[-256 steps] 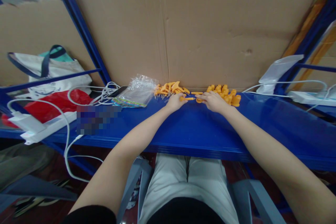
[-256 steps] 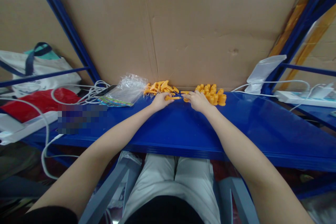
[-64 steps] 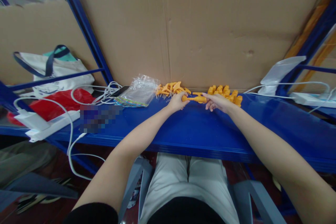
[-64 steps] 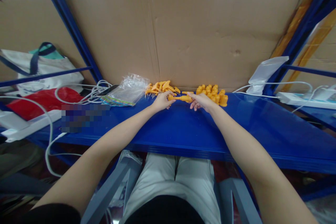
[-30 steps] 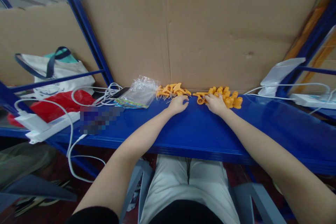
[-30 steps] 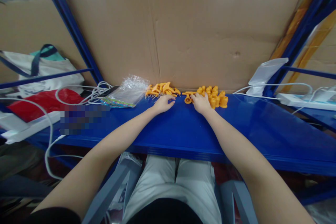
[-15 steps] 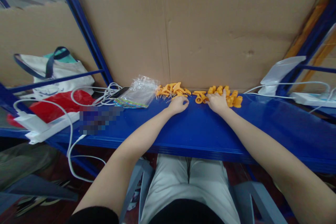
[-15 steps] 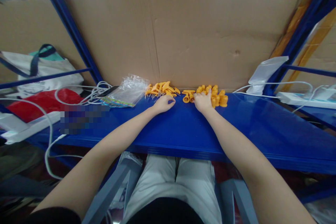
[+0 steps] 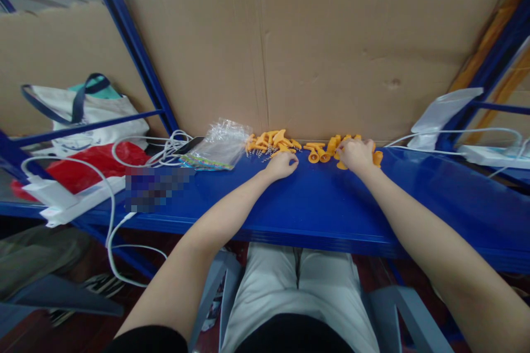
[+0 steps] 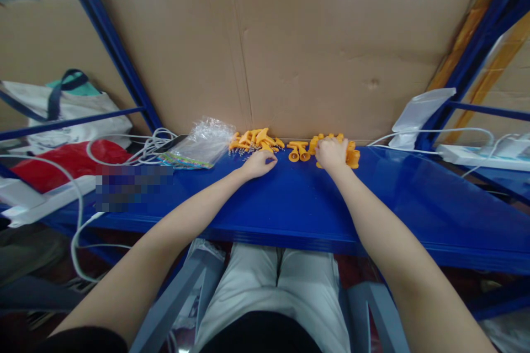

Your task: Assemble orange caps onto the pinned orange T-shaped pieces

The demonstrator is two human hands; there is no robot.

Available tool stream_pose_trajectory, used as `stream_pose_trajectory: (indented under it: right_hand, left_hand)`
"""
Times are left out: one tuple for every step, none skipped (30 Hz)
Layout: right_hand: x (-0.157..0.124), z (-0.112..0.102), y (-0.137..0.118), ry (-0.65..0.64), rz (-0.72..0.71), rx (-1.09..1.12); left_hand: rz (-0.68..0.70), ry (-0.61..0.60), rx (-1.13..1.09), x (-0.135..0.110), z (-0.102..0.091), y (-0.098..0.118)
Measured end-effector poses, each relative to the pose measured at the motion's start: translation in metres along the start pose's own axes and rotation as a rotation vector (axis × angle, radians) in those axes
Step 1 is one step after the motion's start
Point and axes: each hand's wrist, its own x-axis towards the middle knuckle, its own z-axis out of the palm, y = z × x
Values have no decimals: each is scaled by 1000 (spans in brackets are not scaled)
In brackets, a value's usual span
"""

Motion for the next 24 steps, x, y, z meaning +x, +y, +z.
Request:
stream_pose_trajectory:
  right_hand:
    - [-1, -5, 2, -22, 26, 0]
    - [-2, -9, 4, -52, 52, -2]
    - [-3, -13, 5, -85, 73, -6]
    - [-4, -17, 6, -120, 89, -12]
    - [-5, -20, 6, -152, 97, -18]
    - [-6, -22, 7, -178, 99, -25]
    - [-6, -23, 6, -197, 94, -28]
    - [-7, -23, 6, -213, 84, -29]
    - [-7, -23, 5, -224, 72, -25]
    - [-7, -22, 5, -231, 58, -18]
    - [-6, -20, 5, -234, 43, -8]
    - [-6, -17, 4, -235, 28, 3]
    - [-5, -15, 5, -234, 16, 14]
    - [-4, -12, 5, -235, 8, 23]
    - [-3, -9, 5, -239, 2, 32]
    - [-3, -5, 6, -245, -1, 37]
    - [-2, -3, 7, -254, 0, 41]
    - [-1, 0, 7, -261, 1, 42]
    - [-1, 2, 8, -265, 0, 42]
    - [-1, 3, 8, -269, -1, 43]
    - [-1, 3, 8, -269, -4, 44]
    - [-1, 3, 8, -267, -7, 46]
    - [-2, 2, 7, -266, -11, 48]
    - [-2, 1, 6, -267, -13, 51]
  left_hand:
    - [0, 0, -6, 0, 0, 0]
    - [0, 0, -10, 0, 0, 0]
    - [2, 0, -13, 0, 1, 0]
    - [4, 0, -13, 0, 1, 0]
    - [7, 1, -10, 0, 1, 0]
    - [10, 3, -7, 0, 1, -1]
    - [15, 3, -6, 0, 1, -1]
    - [20, 3, -6, 0, 2, -1]
    - [25, 1, -8, 0, 2, -1]
    - [30, 0, -11, 0, 2, -1]
    - [36, -2, -13, 0, 2, -1]
    - [42, -3, -14, 0, 2, -1]
    - [47, -5, -11, 0, 2, -1]
    - [52, -7, -7, 0, 2, -1]
    - [56, -11, -3, 1, 2, -1]
    - [59, -17, 3, 1, 2, -1]
    - [58, -24, 9, 0, 2, -1]
    - [56, -30, 16, 0, 2, -1]
    - [56, -36, 25, 0, 2, -1]
    - [58, -41, 39, 0, 2, -1]
    - [64, -42, 60, 0, 2, -1]
    - [76, -43, 90, 0, 1, -1]
    - [93, -44, 127, 1, 0, -1]
    - [114, -49, 171, 2, -2, 0]
